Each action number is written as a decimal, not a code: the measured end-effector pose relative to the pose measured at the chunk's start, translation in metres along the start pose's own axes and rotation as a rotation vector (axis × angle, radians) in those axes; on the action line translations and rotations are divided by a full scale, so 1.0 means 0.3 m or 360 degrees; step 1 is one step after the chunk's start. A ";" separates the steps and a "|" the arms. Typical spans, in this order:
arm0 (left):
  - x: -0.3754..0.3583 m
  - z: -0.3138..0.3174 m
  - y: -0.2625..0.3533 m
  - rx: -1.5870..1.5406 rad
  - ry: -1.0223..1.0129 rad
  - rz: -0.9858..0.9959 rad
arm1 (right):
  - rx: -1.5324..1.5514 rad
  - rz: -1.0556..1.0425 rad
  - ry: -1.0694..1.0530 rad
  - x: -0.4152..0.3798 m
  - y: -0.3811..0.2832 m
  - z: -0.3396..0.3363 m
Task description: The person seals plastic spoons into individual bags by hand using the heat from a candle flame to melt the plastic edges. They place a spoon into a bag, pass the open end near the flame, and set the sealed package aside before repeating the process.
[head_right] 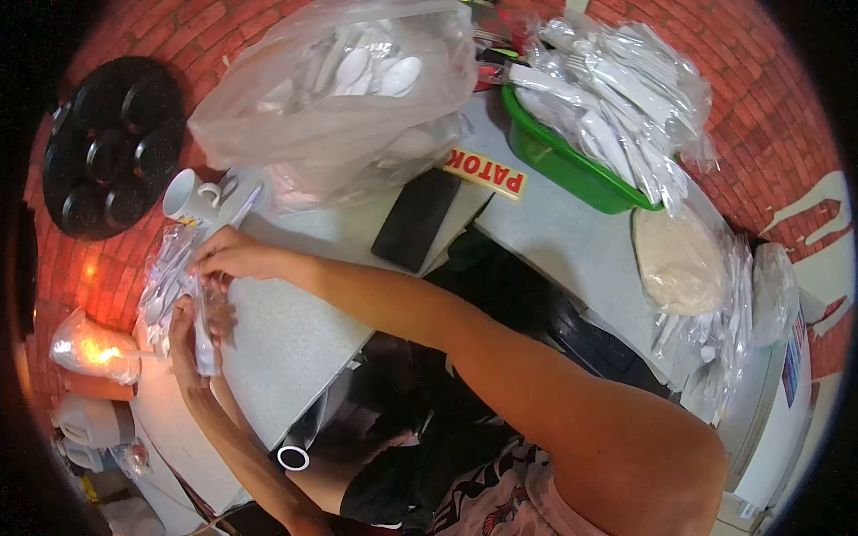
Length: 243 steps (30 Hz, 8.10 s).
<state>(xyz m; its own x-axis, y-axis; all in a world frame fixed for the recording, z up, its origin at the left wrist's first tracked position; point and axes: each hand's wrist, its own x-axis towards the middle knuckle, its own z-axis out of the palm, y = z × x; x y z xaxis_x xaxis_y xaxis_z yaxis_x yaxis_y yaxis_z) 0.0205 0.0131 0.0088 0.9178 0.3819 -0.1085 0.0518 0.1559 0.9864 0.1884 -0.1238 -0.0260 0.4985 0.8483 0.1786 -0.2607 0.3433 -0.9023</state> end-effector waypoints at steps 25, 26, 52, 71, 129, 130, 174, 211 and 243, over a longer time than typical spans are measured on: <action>-0.016 -0.006 0.020 0.0209 -0.0196 -0.0105 | 0.0034 -0.0051 0.0452 0.009 -0.067 -0.045; -0.026 0.013 0.030 0.0004 -0.0133 -0.0187 | 0.0027 -0.0072 0.0446 0.006 -0.067 -0.048; -0.023 -0.025 0.022 -0.0104 0.0325 0.0158 | 0.0186 -0.0045 0.0232 -0.011 -0.116 -0.040; -0.004 -0.068 0.018 -0.0394 0.0303 0.0385 | 0.0179 -0.0110 0.0325 0.001 -0.089 -0.062; -0.021 -0.117 0.068 -0.0825 0.0678 0.0905 | -0.0870 0.0131 -0.0301 -0.041 -0.044 0.387; -0.017 -0.127 0.056 -0.0856 0.0884 0.0959 | -0.0832 0.0127 -0.0260 -0.013 -0.051 0.405; -0.034 -0.216 0.025 -0.0617 0.1331 0.0813 | -0.0424 0.0058 -0.0064 0.138 0.124 0.582; -0.045 -0.244 0.004 -0.0692 0.1434 0.0906 | -0.0497 0.0088 -0.0264 0.132 0.125 0.596; -0.068 -0.268 0.039 -0.0684 0.1442 0.1091 | -0.0683 0.0108 -0.0444 0.091 0.079 0.556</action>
<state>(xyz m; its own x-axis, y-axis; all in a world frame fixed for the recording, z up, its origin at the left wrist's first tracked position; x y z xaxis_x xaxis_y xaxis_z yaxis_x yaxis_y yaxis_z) -0.0294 0.0802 0.0127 0.0870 0.9752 0.2036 -0.6290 -0.1047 0.7703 0.0580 -0.0254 0.0229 0.2374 0.9583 0.1594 0.1074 0.1372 -0.9847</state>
